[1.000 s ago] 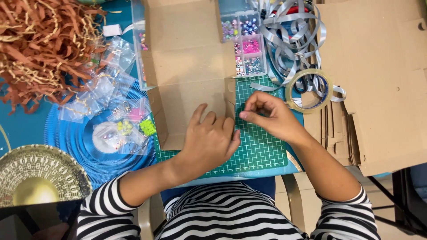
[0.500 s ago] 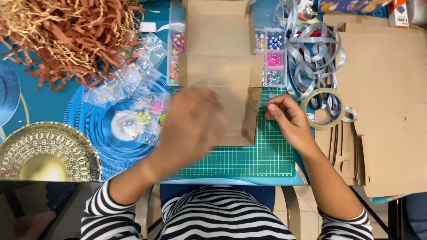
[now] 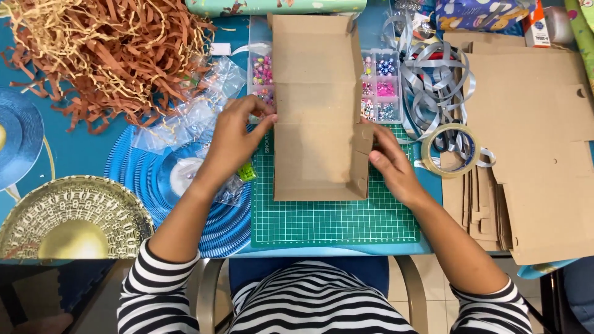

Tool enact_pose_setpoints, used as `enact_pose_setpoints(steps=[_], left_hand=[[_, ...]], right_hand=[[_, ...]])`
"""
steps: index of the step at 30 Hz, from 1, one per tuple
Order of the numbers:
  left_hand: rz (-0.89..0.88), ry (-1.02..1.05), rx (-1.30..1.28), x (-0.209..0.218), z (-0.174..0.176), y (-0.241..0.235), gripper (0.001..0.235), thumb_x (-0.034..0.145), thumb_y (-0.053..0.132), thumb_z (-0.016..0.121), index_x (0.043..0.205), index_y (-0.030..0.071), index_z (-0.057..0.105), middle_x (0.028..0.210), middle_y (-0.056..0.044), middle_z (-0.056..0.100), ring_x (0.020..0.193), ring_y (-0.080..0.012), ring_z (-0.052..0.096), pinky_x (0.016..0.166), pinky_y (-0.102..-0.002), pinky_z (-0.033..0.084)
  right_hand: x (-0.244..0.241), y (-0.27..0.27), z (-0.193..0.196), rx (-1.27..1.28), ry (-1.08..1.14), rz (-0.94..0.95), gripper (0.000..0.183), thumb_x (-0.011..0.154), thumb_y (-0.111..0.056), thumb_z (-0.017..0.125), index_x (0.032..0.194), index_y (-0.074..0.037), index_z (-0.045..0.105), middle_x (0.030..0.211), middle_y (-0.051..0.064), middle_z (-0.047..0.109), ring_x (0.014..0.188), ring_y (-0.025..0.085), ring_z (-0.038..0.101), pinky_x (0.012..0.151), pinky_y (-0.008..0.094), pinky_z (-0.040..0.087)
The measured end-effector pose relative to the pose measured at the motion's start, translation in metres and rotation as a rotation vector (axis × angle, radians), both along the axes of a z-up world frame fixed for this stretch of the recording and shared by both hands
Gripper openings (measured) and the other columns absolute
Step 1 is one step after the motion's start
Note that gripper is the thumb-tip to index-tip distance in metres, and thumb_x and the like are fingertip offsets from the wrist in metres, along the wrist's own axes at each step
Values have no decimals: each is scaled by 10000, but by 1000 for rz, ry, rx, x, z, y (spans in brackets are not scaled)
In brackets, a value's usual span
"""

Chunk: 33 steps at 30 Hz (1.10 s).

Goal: The person folds a flat cardboard piece into a box shape on a green cutting mat. They press the creases, fold the side flaps, and secure the tabs to form the box structure.

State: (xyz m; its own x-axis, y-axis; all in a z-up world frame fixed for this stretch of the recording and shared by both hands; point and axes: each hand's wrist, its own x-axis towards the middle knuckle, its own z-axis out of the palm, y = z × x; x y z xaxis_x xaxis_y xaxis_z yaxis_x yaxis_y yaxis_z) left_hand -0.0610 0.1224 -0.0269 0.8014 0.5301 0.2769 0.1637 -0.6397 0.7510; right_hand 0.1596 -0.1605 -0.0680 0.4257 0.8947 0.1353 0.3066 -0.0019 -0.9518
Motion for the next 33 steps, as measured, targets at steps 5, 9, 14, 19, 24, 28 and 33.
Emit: enact_pose_setpoints(steps=[5,9,14,19,24,28,33], left_hand=[[-54,-91,-186,6,-4,-11,391,1185,395,532,1099,112,788,996,-122,748,987,-319,724,868,-447,583],[-116,-22,-233,-2,3,-14,565,1149,526,528,1086,27,784,1311,-206,682,1245,-481,624,1027,-583,506],[-128,116,-215,-10,21,-24,386,1068,358,690,1203,-2,725,1558,-345,480,1392,-552,441,1151,-646,365],[-131,128,-304,-11,11,-24,398,1110,355,647,1288,-1,632,1564,-372,446,1442,-540,350,1185,-646,280],[-112,168,-389,-11,-4,-22,497,1096,465,656,1296,25,537,1636,-400,369,1487,-502,265,1175,-635,136],[-101,165,-421,-9,-2,-25,464,1090,457,663,1302,61,545,1704,-398,283,1560,-506,181,1179,-636,100],[-79,132,-515,-1,-34,-21,319,1064,370,676,1243,141,544,1758,-316,246,1623,-453,100,1230,-604,51]], right_hand=[[1,1,-4,-44,34,36,681,1103,-337,561,1697,-45,400,1597,192,390,1432,413,433,1199,625,369],[-5,4,6,-70,106,39,698,1098,-339,541,1714,-66,359,1601,199,389,1484,422,415,1222,621,340],[0,5,8,-84,162,62,718,1068,-330,559,1716,-96,356,1619,205,454,1482,403,466,1190,596,387],[3,4,7,-93,186,55,735,1049,-331,579,1713,-98,366,1603,227,493,1458,406,502,1171,595,415],[2,5,5,-81,206,43,739,1037,-335,596,1706,-99,389,1573,237,539,1432,391,522,1168,584,428],[1,5,7,-68,203,47,751,1027,-344,606,1703,-95,394,1586,253,530,1441,408,517,1164,595,430],[0,4,8,-36,195,45,796,984,-368,654,1693,-93,418,1612,246,523,1430,394,522,1156,597,437]])
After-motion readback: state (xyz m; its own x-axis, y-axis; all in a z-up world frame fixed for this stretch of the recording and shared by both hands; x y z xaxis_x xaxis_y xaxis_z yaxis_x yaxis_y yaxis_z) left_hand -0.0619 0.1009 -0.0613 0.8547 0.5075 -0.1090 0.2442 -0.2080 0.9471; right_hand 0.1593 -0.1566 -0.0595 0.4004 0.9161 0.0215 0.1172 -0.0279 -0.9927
